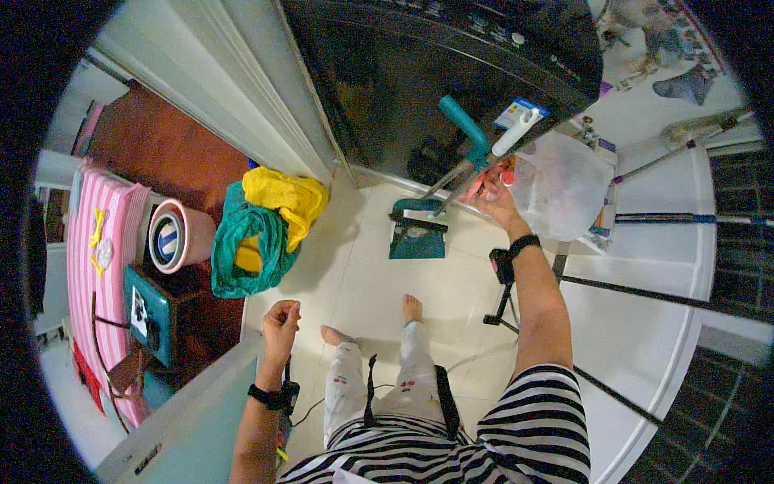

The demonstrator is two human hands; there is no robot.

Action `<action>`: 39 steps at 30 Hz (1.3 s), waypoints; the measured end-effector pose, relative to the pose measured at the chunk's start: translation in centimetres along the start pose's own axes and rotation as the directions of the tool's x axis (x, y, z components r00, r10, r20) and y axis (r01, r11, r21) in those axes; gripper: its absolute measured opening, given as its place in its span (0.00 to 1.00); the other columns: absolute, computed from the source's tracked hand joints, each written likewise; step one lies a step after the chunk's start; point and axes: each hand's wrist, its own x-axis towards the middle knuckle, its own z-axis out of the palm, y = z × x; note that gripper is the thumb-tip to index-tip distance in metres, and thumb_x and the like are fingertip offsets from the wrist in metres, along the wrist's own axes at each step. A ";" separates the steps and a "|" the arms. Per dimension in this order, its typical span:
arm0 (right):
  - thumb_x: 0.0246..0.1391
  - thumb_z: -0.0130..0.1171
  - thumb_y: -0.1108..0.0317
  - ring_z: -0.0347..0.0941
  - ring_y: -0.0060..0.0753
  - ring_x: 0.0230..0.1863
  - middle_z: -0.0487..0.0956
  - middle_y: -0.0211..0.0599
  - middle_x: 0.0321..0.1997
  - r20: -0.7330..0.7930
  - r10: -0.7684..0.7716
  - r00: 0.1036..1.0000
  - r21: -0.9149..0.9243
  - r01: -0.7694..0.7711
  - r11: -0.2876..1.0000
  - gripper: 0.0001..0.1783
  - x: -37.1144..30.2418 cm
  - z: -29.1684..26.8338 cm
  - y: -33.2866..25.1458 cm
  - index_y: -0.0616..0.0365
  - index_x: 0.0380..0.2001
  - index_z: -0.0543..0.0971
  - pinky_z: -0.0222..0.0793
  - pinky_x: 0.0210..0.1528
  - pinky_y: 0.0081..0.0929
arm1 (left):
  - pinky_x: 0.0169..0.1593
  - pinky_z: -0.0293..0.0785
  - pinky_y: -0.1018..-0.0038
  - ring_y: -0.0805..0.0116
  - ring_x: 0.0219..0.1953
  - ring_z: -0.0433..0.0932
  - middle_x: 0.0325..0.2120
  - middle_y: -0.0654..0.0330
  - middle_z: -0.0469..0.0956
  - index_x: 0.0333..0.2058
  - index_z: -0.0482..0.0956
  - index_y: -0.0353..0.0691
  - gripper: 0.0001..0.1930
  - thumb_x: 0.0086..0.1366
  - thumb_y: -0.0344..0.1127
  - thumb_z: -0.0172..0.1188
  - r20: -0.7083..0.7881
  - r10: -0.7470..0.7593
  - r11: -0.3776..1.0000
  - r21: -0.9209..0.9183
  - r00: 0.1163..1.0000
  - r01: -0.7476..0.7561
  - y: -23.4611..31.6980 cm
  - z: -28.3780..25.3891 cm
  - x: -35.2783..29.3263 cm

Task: The person sweeps the floor using a broom and a dustpan, collecting small debris and then emptying the dustpan into a green bag.

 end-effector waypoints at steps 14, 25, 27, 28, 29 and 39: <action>0.40 0.59 0.54 0.69 0.26 0.34 0.75 0.35 0.32 0.335 0.454 0.825 -0.935 0.350 0.053 0.19 3.2 5.7 -4.8 0.58 0.32 0.75 0.64 0.37 0.18 | 0.21 0.63 0.83 0.82 0.18 0.65 0.15 0.67 0.69 0.29 0.74 0.33 0.05 0.56 0.29 0.53 0.093 -0.157 0.986 0.074 0.983 0.150 3.5 11.7 -3.5; 0.33 0.53 0.81 0.65 0.23 0.37 0.69 0.31 0.32 0.716 0.101 0.691 -0.695 0.689 0.205 0.18 6.6 1.0 2.6 0.58 0.32 0.66 0.61 0.42 0.20 | 0.22 0.64 0.82 0.80 0.18 0.66 0.15 0.65 0.70 0.28 0.74 0.32 0.07 0.56 0.32 0.53 -0.007 -0.086 0.991 0.100 0.996 0.087 1.1 10.3 -5.2; 0.33 0.53 0.81 0.65 0.24 0.35 0.69 0.31 0.31 0.788 0.040 0.615 -0.599 0.750 0.281 0.17 3.9 3.0 3.8 0.58 0.32 0.66 0.61 0.39 0.20 | 0.22 0.64 0.81 0.80 0.18 0.66 0.15 0.64 0.70 0.28 0.74 0.32 0.08 0.56 0.32 0.53 -0.034 -0.130 0.991 0.004 0.991 0.130 0.7 9.4 -6.1; 0.34 0.53 0.80 0.65 0.24 0.33 0.68 0.30 0.29 0.784 -0.025 0.620 -0.593 0.760 0.268 0.16 2.5 4.3 4.3 0.58 0.31 0.66 0.61 0.38 0.20 | 0.22 0.64 0.81 0.79 0.17 0.67 0.15 0.63 0.71 0.28 0.74 0.32 0.09 0.56 0.33 0.54 -0.055 -0.142 0.990 -0.001 0.988 0.143 0.4 9.0 -6.5; 0.34 0.53 0.80 0.65 0.24 0.32 0.68 0.30 0.28 0.774 -0.096 0.626 -0.591 0.768 0.248 0.15 1.4 5.2 4.3 0.58 0.30 0.66 0.61 0.37 0.20 | 0.22 0.64 0.81 0.79 0.17 0.67 0.15 0.63 0.71 0.28 0.74 0.32 0.09 0.56 0.33 0.54 -0.062 -0.145 0.989 -0.011 0.987 0.145 0.5 8.7 -6.6; 0.36 0.64 0.70 0.62 0.22 0.31 0.66 0.28 0.28 0.363 -0.491 0.792 -0.694 0.581 0.425 0.19 -13.5 18.8 3.6 0.57 0.32 0.65 0.59 0.35 0.19 | 0.39 0.71 0.73 0.63 0.38 0.72 0.40 0.50 0.69 0.44 0.67 0.38 0.20 0.50 0.27 0.55 0.046 0.165 0.977 -0.142 0.985 -0.157 2.0 11.1 -6.8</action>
